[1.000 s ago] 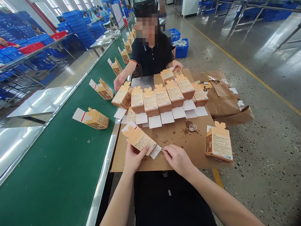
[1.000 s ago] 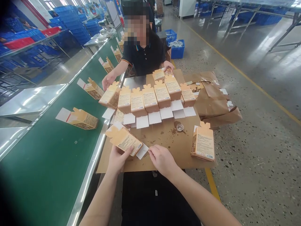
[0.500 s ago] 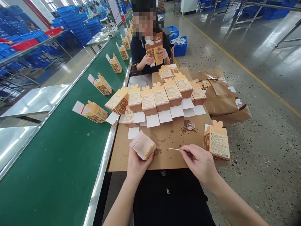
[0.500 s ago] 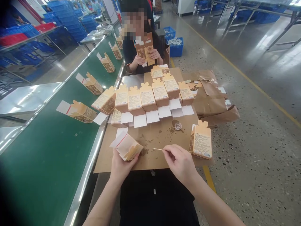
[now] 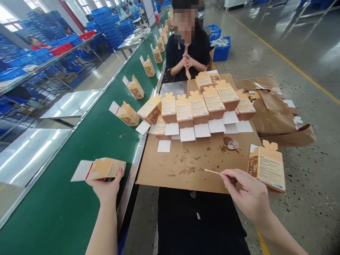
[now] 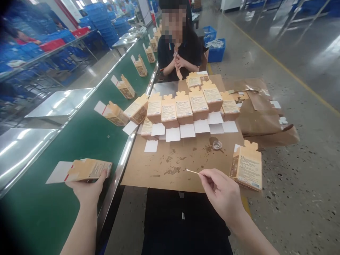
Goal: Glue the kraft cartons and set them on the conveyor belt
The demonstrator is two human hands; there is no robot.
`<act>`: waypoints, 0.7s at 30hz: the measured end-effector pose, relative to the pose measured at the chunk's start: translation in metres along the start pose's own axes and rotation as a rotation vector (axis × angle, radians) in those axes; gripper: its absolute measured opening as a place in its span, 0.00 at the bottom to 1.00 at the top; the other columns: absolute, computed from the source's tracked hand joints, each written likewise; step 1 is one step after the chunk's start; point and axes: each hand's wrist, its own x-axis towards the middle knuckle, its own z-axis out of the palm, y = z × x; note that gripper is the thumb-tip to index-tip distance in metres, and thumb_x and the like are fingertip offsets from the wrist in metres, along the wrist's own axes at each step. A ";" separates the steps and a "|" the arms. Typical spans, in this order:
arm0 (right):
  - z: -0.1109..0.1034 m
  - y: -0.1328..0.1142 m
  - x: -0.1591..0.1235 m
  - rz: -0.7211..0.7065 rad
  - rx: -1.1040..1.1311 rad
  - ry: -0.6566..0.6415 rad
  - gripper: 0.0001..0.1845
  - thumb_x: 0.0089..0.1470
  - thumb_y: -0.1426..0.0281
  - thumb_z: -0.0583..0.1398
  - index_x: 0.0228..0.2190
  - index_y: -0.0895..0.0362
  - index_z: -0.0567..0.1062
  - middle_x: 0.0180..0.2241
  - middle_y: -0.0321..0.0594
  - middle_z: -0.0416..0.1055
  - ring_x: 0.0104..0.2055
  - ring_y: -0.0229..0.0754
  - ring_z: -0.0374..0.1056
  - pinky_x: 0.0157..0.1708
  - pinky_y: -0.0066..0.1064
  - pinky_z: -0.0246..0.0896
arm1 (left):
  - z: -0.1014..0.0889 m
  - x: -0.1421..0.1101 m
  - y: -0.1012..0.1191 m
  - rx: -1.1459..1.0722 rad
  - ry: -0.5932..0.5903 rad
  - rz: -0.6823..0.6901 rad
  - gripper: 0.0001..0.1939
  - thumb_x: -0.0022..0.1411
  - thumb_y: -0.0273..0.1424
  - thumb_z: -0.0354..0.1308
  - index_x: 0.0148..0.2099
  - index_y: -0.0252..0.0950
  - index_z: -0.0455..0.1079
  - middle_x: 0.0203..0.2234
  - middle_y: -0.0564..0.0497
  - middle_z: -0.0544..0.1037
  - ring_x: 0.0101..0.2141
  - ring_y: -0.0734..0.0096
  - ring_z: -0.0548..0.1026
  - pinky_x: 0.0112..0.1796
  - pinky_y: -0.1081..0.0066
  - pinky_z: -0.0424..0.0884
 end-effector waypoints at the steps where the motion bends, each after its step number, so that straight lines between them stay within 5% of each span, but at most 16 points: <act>1: 0.000 0.001 0.003 -0.028 0.007 0.006 0.10 0.71 0.76 0.67 0.39 0.48 0.83 0.29 0.32 0.85 0.24 0.39 0.78 0.26 0.29 0.76 | 0.003 0.006 -0.001 -0.006 0.020 -0.031 0.52 0.36 0.38 0.84 0.58 0.46 0.56 0.63 0.38 0.78 0.63 0.36 0.83 0.64 0.31 0.81; 5: -0.009 0.008 0.008 -0.050 -0.001 0.015 0.09 0.71 0.72 0.68 0.38 0.45 0.84 0.29 0.30 0.85 0.23 0.41 0.79 0.25 0.30 0.79 | 0.006 0.017 -0.003 0.009 -0.009 -0.116 0.50 0.37 0.38 0.86 0.56 0.45 0.59 0.58 0.42 0.78 0.62 0.41 0.83 0.69 0.32 0.76; 8: -0.026 0.013 0.003 0.062 -0.069 0.047 0.08 0.70 0.65 0.68 0.36 0.43 0.85 0.27 0.29 0.85 0.22 0.44 0.80 0.24 0.33 0.80 | -0.001 0.008 -0.009 -0.026 -0.010 -0.054 0.55 0.38 0.40 0.88 0.63 0.44 0.60 0.62 0.40 0.76 0.69 0.40 0.77 0.75 0.33 0.68; 10: -0.041 0.016 -0.005 0.188 -0.137 0.074 0.08 0.68 0.60 0.69 0.34 0.41 0.86 0.27 0.30 0.86 0.22 0.47 0.81 0.23 0.37 0.80 | -0.009 -0.004 -0.014 -0.062 0.089 0.034 0.56 0.41 0.41 0.86 0.66 0.45 0.58 0.63 0.39 0.72 0.71 0.38 0.73 0.76 0.32 0.65; 13: -0.060 0.022 -0.018 0.330 -0.203 0.160 0.09 0.65 0.55 0.69 0.33 0.39 0.88 0.27 0.32 0.87 0.23 0.52 0.83 0.24 0.42 0.83 | -0.011 -0.015 -0.006 -0.105 0.324 0.266 0.45 0.47 0.44 0.79 0.61 0.47 0.59 0.58 0.43 0.70 0.64 0.40 0.77 0.71 0.28 0.71; 15: -0.067 0.027 -0.025 0.357 -0.210 0.209 0.08 0.65 0.54 0.70 0.33 0.38 0.88 0.28 0.32 0.87 0.24 0.53 0.84 0.28 0.43 0.87 | 0.003 -0.009 0.017 -0.170 0.360 0.437 0.36 0.49 0.46 0.75 0.54 0.47 0.61 0.53 0.47 0.69 0.56 0.44 0.80 0.66 0.31 0.77; 17: -0.070 0.031 -0.027 0.353 -0.205 0.182 0.08 0.65 0.54 0.70 0.34 0.38 0.88 0.30 0.32 0.89 0.26 0.52 0.85 0.31 0.41 0.89 | 0.031 0.009 0.056 -0.270 0.260 0.542 0.30 0.52 0.48 0.73 0.52 0.45 0.64 0.51 0.48 0.70 0.53 0.48 0.80 0.64 0.37 0.79; 21: -0.070 0.028 -0.022 0.296 -0.217 0.092 0.08 0.68 0.58 0.68 0.36 0.40 0.88 0.34 0.32 0.90 0.28 0.49 0.86 0.31 0.36 0.87 | 0.111 0.071 0.150 -0.368 -0.025 0.511 0.21 0.62 0.43 0.68 0.55 0.42 0.73 0.52 0.46 0.77 0.55 0.54 0.81 0.66 0.47 0.77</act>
